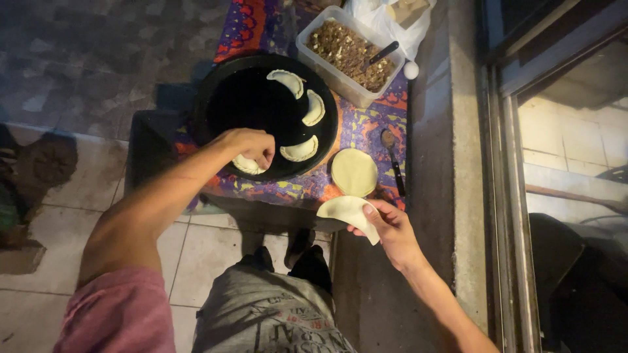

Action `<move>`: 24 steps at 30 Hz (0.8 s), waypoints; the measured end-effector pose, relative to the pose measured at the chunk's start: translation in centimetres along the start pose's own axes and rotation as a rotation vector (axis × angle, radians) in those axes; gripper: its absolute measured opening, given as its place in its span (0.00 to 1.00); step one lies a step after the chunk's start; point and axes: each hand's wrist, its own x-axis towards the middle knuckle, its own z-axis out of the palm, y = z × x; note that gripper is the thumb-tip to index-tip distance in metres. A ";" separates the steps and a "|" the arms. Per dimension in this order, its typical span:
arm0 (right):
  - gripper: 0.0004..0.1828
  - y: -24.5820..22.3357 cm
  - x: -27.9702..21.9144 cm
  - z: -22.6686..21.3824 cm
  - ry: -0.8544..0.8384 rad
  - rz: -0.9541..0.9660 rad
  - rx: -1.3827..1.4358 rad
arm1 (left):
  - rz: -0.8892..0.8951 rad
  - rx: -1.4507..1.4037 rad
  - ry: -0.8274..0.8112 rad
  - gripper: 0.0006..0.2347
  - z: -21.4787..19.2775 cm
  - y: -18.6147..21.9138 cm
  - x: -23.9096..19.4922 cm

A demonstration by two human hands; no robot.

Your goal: The person fills round dough wrappers with a meat mixture using a spoon, then folds and crimps the edges to seal them into dumplings. The finished dumplings are placed on a black tray.

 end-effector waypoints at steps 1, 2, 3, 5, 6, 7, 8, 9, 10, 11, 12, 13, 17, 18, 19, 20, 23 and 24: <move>0.16 -0.1 -0.1 0.0 0.003 -0.001 0.001 | 0.002 0.002 0.000 0.06 -0.3 0.4 -0.7; 0.16 -0.1 -0.1 0.0 0.002 0.003 -0.002 | 0.011 0.026 0.002 0.06 -0.7 0.8 -1.4; 0.16 -0.2 -0.1 0.1 0.001 0.006 -0.005 | 0.021 0.049 0.005 0.07 -1.1 1.2 -2.0; 0.16 -0.3 -0.1 0.0 -0.005 0.005 -0.013 | 0.025 0.074 0.029 0.07 0.5 0.2 -0.2; 0.16 -0.4 -0.1 0.0 -0.013 0.005 -0.022 | 0.028 0.096 0.053 0.07 1.3 -0.4 0.8; 0.16 -0.5 -0.1 0.1 -0.012 0.003 -0.022 | 0.029 0.097 0.054 0.07 1.8 -0.5 1.3; 0.16 -0.6 -0.2 0.2 -0.008 0.003 -0.013 | 0.020 0.131 0.061 0.07 2.3 -0.6 1.9; 0.16 -0.6 -0.3 0.3 -0.005 0.005 -0.002 | 0.010 0.164 0.066 0.07 3.0 -0.8 2.4; 0.16 -0.3 -0.3 0.2 -0.003 0.006 0.000 | 0.012 0.166 0.064 0.07 2.2 -0.3 1.4; 0.16 -0.2 -0.2 0.1 -0.002 0.010 0.003 | 0.006 0.089 0.088 0.06 1.1 0.2 0.6; 0.16 -0.1 -0.1 -0.1 0.000 0.014 0.007 | 0.000 0.011 0.112 0.07 -0.1 0.8 -0.2; 0.16 -0.2 -0.1 0.0 0.005 0.010 0.010 | 0.004 0.016 0.113 0.07 -0.6 0.5 1.4; 0.16 0.1 0.0 -0.1 -0.006 -0.023 0.005 | -0.083 -0.350 0.585 0.06 -2.2 0.1 9.1; 0.16 0.4 0.1 -0.3 -0.005 -0.026 0.032 | -0.098 -0.460 0.703 0.10 -2.5 0.1 11.3; 0.16 0.4 0.1 -0.4 0.004 -0.030 0.031 | -0.089 -0.459 0.703 0.10 -2.7 0.7 12.7; 0.16 0.4 0.2 -0.5 0.010 -0.013 0.048 | -0.143 -0.517 0.742 0.16 -2.9 1.3 14.1; 0.16 0.0 0.2 -0.6 0.022 -0.012 0.071 | -0.211 -0.555 0.753 0.21 -4.0 2.0 17.6; 0.15 -0.2 0.2 -0.6 0.018 -0.020 0.077 | -0.236 -0.539 0.726 0.20 -4.4 2.1 18.8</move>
